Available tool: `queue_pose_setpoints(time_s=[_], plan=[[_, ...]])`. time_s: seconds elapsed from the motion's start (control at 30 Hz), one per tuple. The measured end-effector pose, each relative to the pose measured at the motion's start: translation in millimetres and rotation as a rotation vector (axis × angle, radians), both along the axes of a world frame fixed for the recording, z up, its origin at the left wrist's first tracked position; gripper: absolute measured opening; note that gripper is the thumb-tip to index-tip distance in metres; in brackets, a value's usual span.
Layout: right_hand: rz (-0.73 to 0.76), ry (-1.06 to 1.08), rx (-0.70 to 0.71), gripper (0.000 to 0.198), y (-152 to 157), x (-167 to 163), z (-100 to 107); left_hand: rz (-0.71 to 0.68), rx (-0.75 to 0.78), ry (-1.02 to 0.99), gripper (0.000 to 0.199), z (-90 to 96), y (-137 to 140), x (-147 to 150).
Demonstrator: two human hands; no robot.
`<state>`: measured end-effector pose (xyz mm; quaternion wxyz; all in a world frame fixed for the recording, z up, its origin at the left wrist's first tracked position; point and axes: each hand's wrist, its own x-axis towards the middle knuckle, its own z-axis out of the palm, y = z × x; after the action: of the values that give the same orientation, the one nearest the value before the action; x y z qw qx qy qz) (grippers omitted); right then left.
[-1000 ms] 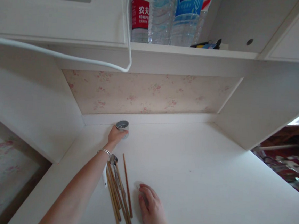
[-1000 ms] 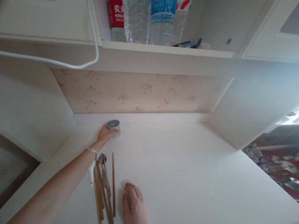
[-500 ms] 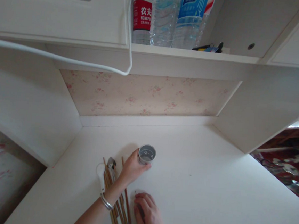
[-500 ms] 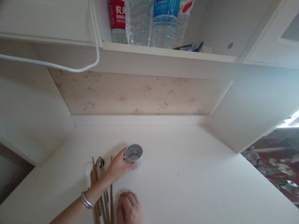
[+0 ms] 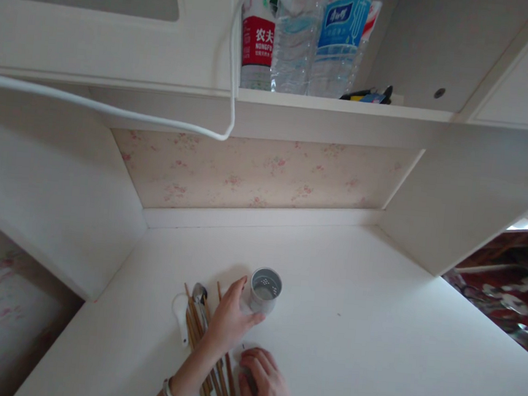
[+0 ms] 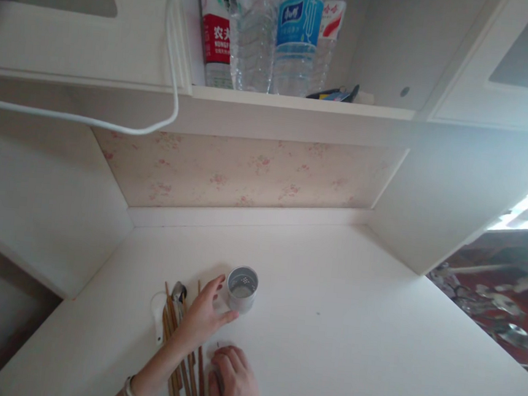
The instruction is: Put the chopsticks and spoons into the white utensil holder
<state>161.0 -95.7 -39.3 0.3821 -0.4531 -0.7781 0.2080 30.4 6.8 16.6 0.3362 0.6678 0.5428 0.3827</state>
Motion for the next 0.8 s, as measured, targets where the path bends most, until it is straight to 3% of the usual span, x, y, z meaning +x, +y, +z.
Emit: queue_pose_setpoints(time_s=[0.1, 0.17, 0.33, 0.47, 0.67, 0.8], plan=[[-0.014, -0.034, -0.023, 0.027, 2, -2, -1, 0.043, 0.072, 0.13, 0.037, 1.9, -28, -22], [-0.067, -0.087, -0.079, 0.023, 6, -7, 5, 0.06, 0.152, 0.227, 0.026, -3.1, -48, -37], [-0.185, -0.266, -0.266, 0.016, 32, -27, 37, 0.173, 0.314, 0.528, 0.03, -40.4, -76, -66], [-0.21, -0.51, -0.336, 0.014, 54, -47, 57, 0.137, 0.366, 0.63, 0.034, -64.1, -75, -77], [-0.112, -0.828, -0.279, 0.022, 60, -64, 69, 0.088, 0.287, 0.61, 0.033, -66.2, -63, -84], [-0.072, -0.843, -0.308, 0.026, 56, -57, 76, 0.082, 0.291, 0.635, 0.035, -68.5, -62, -87]])
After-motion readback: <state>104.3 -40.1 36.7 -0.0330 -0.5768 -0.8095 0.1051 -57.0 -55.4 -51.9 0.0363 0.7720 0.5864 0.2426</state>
